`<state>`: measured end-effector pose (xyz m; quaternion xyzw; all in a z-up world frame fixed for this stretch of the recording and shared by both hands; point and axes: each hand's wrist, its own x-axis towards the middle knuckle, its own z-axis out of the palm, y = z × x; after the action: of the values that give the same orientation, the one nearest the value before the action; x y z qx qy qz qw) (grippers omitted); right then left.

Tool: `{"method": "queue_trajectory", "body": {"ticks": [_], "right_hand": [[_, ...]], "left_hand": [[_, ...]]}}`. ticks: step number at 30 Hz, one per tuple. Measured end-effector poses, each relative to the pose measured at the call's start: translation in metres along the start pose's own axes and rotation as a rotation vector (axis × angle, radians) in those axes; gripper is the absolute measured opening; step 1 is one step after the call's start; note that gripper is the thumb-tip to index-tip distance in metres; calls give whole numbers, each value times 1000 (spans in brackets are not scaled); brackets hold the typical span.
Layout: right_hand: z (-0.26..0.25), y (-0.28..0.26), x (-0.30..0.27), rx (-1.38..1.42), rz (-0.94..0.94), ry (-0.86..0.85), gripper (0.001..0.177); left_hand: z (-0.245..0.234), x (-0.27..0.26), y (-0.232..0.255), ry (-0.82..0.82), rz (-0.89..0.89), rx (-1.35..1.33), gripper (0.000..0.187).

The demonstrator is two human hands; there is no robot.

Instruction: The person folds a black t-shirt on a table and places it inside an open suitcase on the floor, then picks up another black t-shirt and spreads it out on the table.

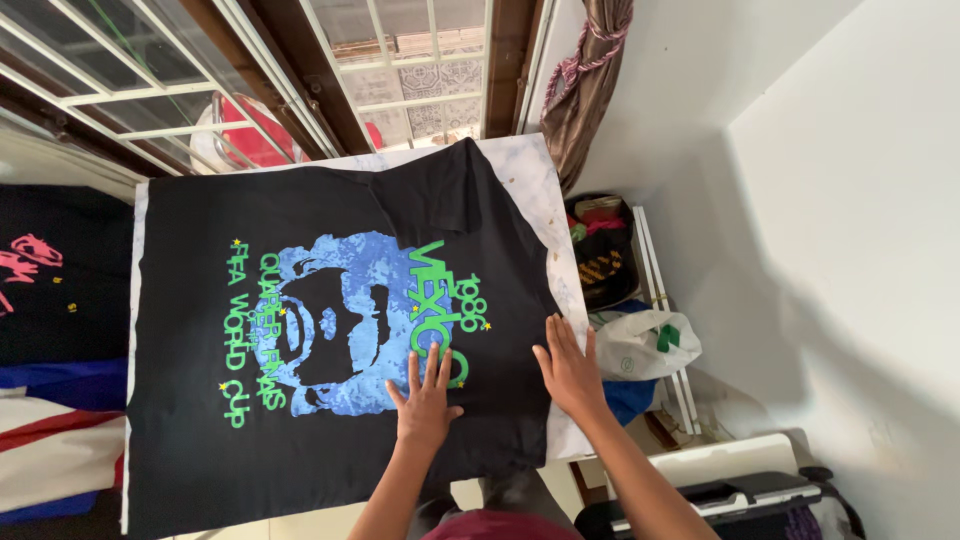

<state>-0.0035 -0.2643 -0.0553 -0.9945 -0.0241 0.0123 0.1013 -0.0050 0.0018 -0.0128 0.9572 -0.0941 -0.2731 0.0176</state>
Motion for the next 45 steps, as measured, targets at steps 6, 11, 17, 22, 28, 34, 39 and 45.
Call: {"method": "queue_trajectory", "body": {"ticks": [6, 11, 17, 22, 28, 34, 39, 45], "right_hand": [[-3, -17, 44, 84, -190, 117, 69], [-12, -9, 62, -30, -165, 77, 58], [-8, -29, 98, 50, 41, -1, 54], [-23, -33, 153, 58, -147, -41, 69], [-18, -18, 180, 146, -57, -19, 63], [-11, -38, 200, 145, -70, 205, 57], [-8, -44, 226, 94, -45, 158, 53], [-25, -90, 253, -4, 112, 179, 37]], "left_hand": [[-5, -1, 1, 0, -18, -1, 113], [-21, -2, 6, -16, -23, 4, 111], [-25, 27, -5, 20, 15, -153, 77], [-43, 93, -42, 223, 147, -161, 75], [-102, 148, -73, 48, -17, -20, 123], [-105, 169, -84, -102, -132, -19, 146], [-99, 172, -85, -96, -124, -21, 147], [-109, 167, -85, -114, -97, -41, 144]]}}
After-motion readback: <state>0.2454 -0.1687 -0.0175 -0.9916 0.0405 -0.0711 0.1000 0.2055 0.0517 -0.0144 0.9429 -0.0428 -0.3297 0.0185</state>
